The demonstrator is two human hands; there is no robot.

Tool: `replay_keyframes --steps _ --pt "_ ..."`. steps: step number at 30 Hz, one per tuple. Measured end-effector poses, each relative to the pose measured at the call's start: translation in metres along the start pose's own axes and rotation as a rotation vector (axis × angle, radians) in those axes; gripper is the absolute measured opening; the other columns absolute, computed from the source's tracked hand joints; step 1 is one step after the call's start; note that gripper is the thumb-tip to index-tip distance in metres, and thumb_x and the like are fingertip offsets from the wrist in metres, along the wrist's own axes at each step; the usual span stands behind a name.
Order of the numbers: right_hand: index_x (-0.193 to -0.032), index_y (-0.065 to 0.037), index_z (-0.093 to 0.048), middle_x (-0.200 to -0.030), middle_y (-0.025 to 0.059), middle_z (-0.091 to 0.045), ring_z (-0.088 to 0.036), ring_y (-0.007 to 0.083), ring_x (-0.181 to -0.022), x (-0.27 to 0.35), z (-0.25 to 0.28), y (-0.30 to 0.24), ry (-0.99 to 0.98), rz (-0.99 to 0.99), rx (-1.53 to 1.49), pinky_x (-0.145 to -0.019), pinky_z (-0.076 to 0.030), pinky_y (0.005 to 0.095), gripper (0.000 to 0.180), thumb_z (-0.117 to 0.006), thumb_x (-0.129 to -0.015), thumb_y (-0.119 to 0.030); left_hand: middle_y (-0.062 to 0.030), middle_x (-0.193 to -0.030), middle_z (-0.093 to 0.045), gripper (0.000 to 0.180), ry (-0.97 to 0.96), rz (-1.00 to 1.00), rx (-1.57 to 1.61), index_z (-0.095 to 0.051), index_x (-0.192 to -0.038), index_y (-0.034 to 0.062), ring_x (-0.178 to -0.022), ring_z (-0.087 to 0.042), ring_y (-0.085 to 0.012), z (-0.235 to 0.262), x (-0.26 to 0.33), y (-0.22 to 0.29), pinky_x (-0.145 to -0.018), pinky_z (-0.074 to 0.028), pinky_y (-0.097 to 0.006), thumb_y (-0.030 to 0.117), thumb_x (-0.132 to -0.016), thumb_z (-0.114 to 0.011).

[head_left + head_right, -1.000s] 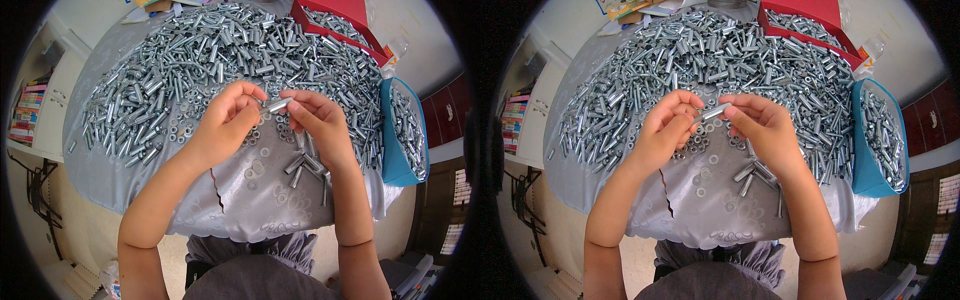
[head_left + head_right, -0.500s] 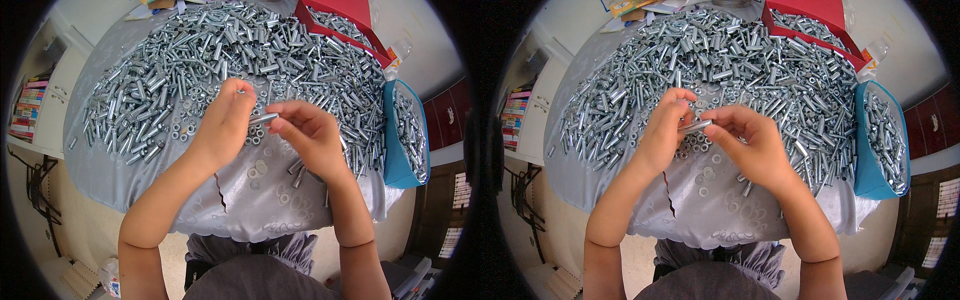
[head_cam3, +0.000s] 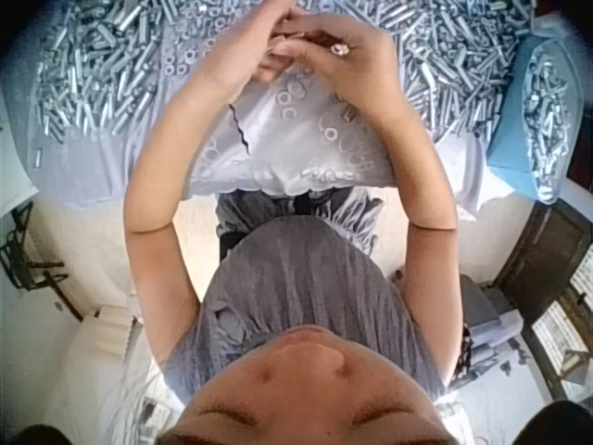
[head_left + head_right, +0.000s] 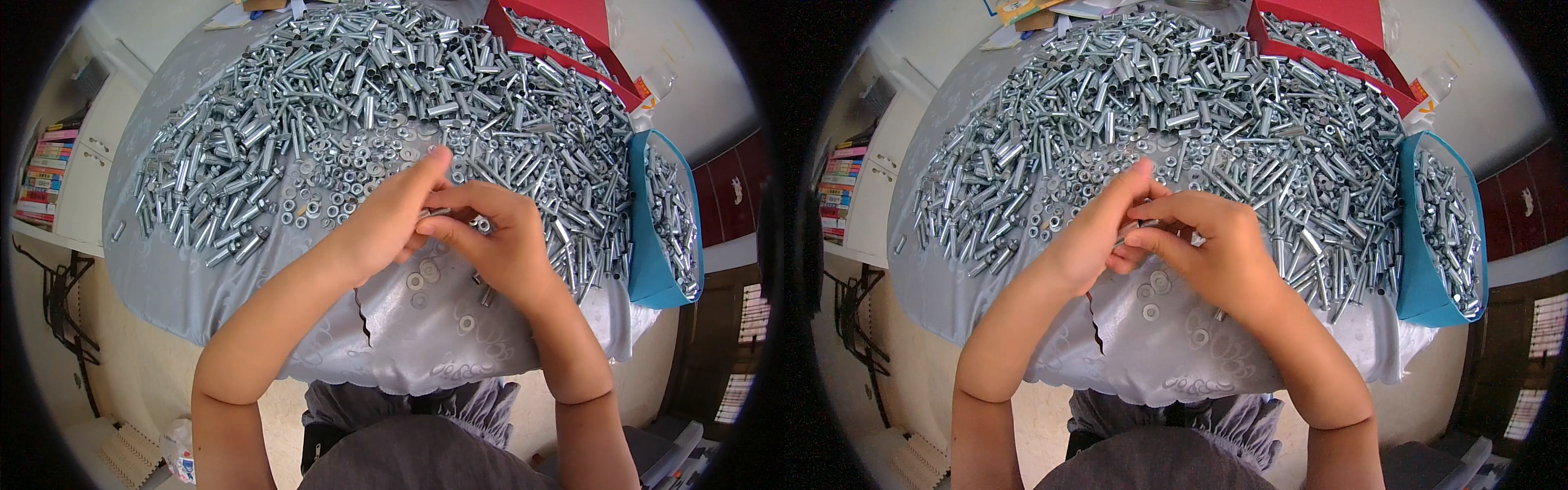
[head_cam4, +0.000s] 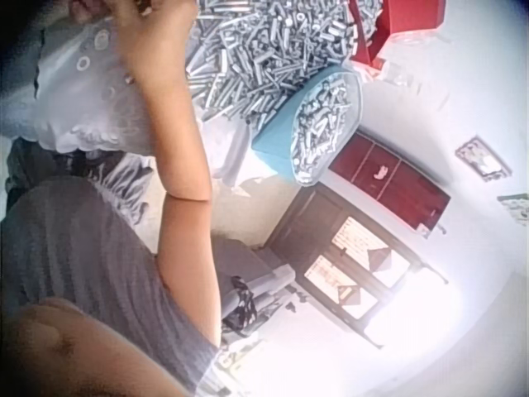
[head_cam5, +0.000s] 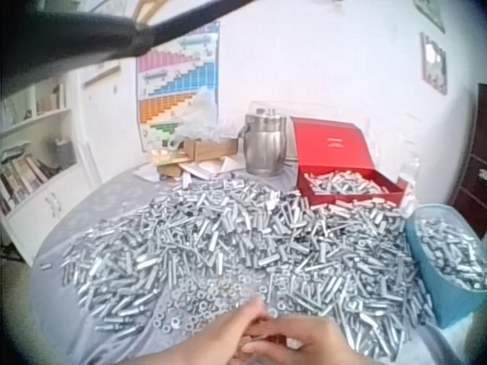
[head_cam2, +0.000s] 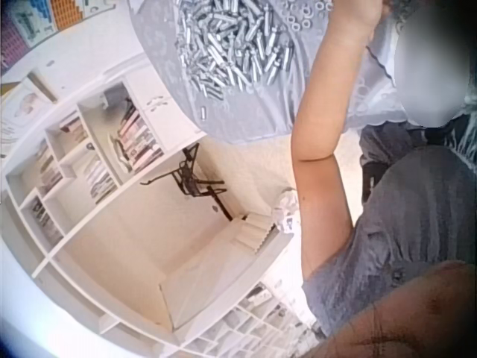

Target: The person repeatedly picks a bolt and a washer from a large pile on a table, places the washer onto the bolt, and sets the assembled pair aside. The person continues this one-at-a-time assembly process throughout the clip, handling the metal fasteners by hand.

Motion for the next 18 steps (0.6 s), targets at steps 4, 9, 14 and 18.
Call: replay_keyframes --steps 4,9,14,18 --pt "-0.08 -0.001 -0.063 -0.071 0.0062 -0.061 -0.053 0.0104 -0.057 -0.002 0.009 -0.006 -0.004 0.06 0.24 -0.051 -0.043 0.0239 0.015 -0.071 -0.07 -0.008 0.0065 -0.055 -0.037 0.045 -0.014 -0.168 -0.221 -0.054 -0.076 0.0073 -0.046 -0.028 -0.0027 -0.008 0.004 0.01 -0.042 -0.02 -0.018 0.047 -0.09 -0.036" --pt "-0.073 -0.002 -0.06 -0.067 0.0039 -0.058 -0.05 0.0105 -0.054 -0.004 0.024 0.0 0.089 -0.004 0.118 -0.049 -0.041 0.023 0.016 -0.073 -0.067 -0.011 0.0071 -0.058 -0.04 0.042 -0.047 -0.197 -0.27 -0.058 -0.068 0.0056 -0.053 -0.031 -0.0021 -0.003 0.005 0.01 -0.047 -0.024 -0.02 0.039 -0.09 -0.044" --pt "-0.072 -0.002 -0.059 -0.066 0.004 -0.058 -0.05 0.0106 -0.054 -0.003 0.029 -0.01 0.083 0.088 0.243 -0.05 -0.041 0.0225 0.019 -0.074 -0.067 -0.013 0.0083 -0.055 -0.036 0.04 -0.035 -0.235 -0.193 -0.056 -0.061 0.0061 -0.052 -0.029 -0.0013 -0.006 0.006 0.011 -0.047 -0.022 -0.019 0.035 -0.089 -0.049" --pt "-0.072 -0.002 -0.059 -0.065 0.0038 -0.057 -0.05 0.0104 -0.054 -0.003 0.026 -0.009 0.086 0.105 0.172 -0.05 -0.041 0.0226 0.02 -0.074 -0.067 -0.013 0.0082 -0.055 -0.038 0.04 -0.035 -0.229 -0.157 -0.058 -0.062 0.0046 -0.052 -0.03 -0.0006 -0.004 0.006 0.012 -0.047 -0.023 -0.019 0.033 -0.089 -0.05"
Point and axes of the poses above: each hand's wrist, its own x-axis away from the middle knuckle, its own z-axis out of the back of the hand, y = z × x, the point moved 4 cm from there along -x, towards the middle knuckle
